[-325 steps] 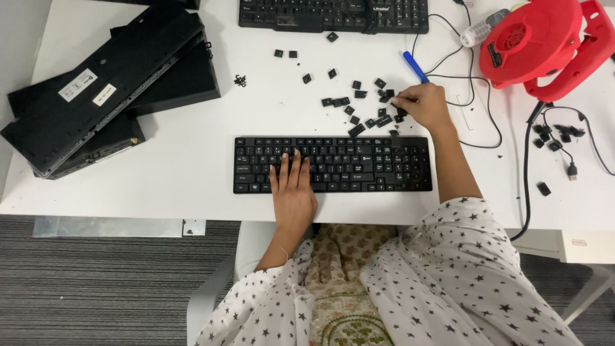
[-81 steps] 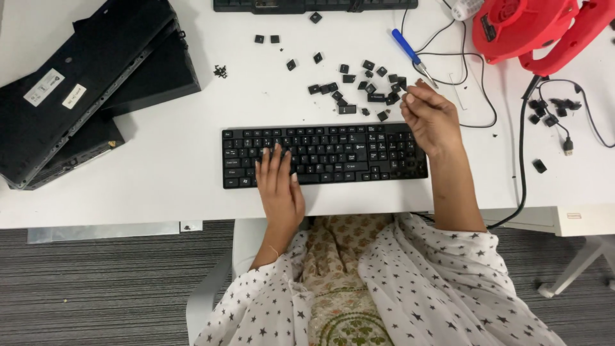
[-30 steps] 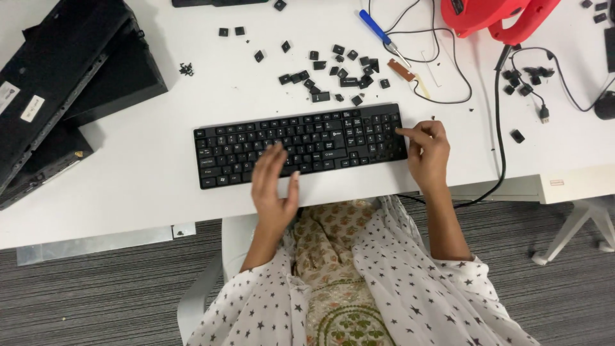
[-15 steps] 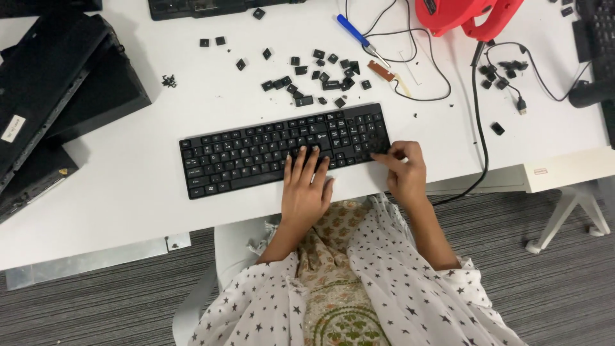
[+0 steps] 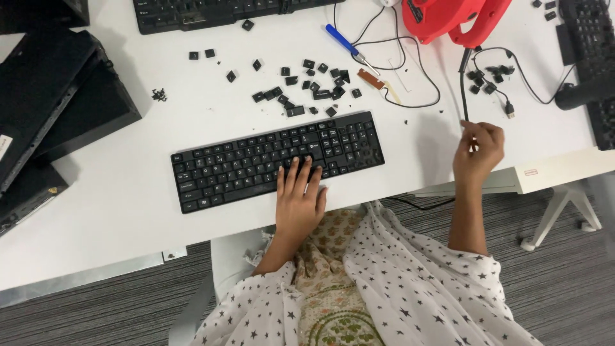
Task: The person places loose keycaps back onto the switches of a mechanical keyboard base.
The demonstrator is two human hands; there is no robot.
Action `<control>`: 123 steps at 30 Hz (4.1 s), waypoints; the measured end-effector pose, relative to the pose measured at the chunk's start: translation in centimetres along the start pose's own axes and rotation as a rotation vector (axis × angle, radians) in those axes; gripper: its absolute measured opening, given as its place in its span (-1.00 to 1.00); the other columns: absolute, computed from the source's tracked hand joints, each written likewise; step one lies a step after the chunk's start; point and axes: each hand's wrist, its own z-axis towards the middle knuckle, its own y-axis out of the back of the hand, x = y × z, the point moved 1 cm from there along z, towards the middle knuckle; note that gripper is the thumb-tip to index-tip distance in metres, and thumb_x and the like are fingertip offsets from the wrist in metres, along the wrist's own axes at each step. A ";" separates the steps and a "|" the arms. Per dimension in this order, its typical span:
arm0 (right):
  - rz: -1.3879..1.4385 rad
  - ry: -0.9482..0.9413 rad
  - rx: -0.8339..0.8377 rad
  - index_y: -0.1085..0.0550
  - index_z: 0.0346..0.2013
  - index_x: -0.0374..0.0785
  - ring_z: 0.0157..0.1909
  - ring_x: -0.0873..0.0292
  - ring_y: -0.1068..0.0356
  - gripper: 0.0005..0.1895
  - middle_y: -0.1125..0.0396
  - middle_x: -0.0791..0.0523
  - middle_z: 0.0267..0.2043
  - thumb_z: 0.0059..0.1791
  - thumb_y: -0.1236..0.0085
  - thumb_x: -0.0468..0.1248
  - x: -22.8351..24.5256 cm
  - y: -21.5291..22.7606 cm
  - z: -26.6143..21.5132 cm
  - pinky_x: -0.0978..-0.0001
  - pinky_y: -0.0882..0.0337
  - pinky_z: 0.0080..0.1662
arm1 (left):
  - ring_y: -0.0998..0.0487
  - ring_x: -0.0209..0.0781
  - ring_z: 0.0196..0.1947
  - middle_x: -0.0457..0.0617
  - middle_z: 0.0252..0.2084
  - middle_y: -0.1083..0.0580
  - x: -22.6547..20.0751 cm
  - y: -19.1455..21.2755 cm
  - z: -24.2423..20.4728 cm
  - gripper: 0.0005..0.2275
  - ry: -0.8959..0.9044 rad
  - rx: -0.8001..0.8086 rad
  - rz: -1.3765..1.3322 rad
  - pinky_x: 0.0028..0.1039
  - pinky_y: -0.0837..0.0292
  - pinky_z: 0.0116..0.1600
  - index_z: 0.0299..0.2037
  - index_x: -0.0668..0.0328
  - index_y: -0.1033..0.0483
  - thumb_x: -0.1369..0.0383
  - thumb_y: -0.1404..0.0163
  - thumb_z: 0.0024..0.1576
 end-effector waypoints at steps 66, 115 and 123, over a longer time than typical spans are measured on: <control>-0.056 -0.229 0.039 -0.64 -0.14 -0.32 -0.28 0.26 -0.51 -0.75 -0.53 0.08 -0.28 -0.08 -0.49 -0.36 -9.7 -1.5 10.0 0.46 -0.51 -0.14 | -0.15 0.22 0.46 0.21 0.37 -0.30 0.5 -0.2 0.5 -0.64 -0.004 0.127 -0.005 0.30 0.14 0.46 0.17 0.28 -0.46 0.25 0.02 0.24; -0.153 0.043 0.030 -0.65 -0.01 -0.31 -0.13 0.11 -0.55 -0.70 -0.54 -0.04 -0.06 -0.05 -0.32 -0.42 -20.0 -2.4 25.7 0.31 -0.50 -0.05 | 0.18 0.30 0.47 0.25 0.45 -0.03 0.6 0.0 1.0 0.04 -0.038 0.392 -0.061 0.51 0.40 0.30 0.31 0.26 -0.22 -0.47 0.02 -0.19; -0.464 0.133 0.267 -0.35 0.32 -0.55 0.41 -0.37 -0.11 -0.40 -0.16 -0.36 0.38 0.06 -0.23 -0.26 -35.5 -9.4 34.3 -0.07 -0.15 0.34 | 0.13 0.16 0.52 0.09 0.48 -0.06 1.1 -2.9 -1.1 -0.08 -0.007 0.162 0.069 0.50 0.38 0.35 0.40 -0.02 -0.17 -0.44 0.13 -0.07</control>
